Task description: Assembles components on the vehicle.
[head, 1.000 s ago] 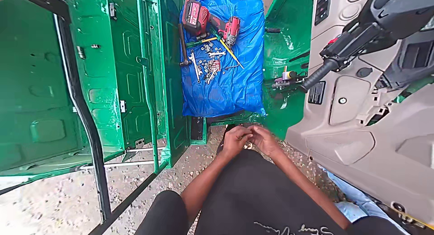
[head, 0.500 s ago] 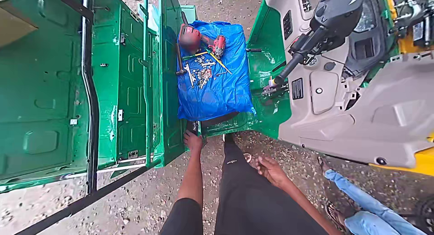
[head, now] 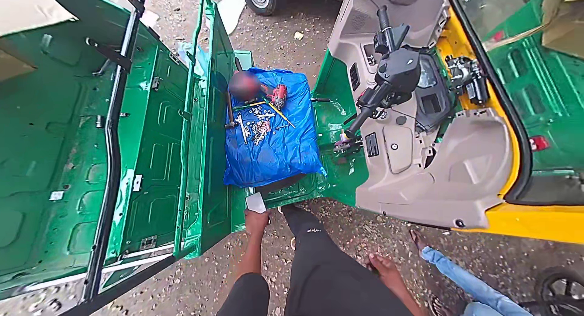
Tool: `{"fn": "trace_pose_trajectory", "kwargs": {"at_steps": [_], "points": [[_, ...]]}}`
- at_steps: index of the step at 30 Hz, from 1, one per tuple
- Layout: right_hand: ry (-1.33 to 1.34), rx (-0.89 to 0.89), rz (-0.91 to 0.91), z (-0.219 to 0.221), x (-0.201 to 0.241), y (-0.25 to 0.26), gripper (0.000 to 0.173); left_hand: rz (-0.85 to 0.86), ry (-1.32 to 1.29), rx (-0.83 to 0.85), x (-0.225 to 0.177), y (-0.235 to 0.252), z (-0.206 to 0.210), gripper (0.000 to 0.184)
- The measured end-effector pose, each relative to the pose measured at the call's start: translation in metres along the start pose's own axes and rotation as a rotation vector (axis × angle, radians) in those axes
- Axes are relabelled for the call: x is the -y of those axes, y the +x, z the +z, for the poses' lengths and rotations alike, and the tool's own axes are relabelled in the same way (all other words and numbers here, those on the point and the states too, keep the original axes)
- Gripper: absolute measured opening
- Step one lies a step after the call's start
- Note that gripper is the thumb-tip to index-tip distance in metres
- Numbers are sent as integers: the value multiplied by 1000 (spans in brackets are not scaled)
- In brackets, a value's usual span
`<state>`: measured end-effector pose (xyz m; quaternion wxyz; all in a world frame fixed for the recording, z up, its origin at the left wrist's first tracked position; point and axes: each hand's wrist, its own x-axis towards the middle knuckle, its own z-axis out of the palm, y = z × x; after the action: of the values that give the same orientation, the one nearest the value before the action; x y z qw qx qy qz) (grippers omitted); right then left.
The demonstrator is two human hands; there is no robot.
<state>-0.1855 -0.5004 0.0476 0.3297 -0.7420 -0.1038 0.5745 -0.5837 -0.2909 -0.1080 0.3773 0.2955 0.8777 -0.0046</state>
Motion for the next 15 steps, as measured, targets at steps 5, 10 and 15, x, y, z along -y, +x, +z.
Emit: {"fn": "trace_pose_trajectory", "kwargs": {"at_steps": [5,10,15], "points": [[177,-1,18,6,27,-7,33,214,-171,38,-56,-42,-3,102],[294,-65,70,7,42,3,28,468,-39,-42,-191,8,-47,107],[409,-203,106,29,58,18,26,595,292,-237,-300,111,-107,119]]}}
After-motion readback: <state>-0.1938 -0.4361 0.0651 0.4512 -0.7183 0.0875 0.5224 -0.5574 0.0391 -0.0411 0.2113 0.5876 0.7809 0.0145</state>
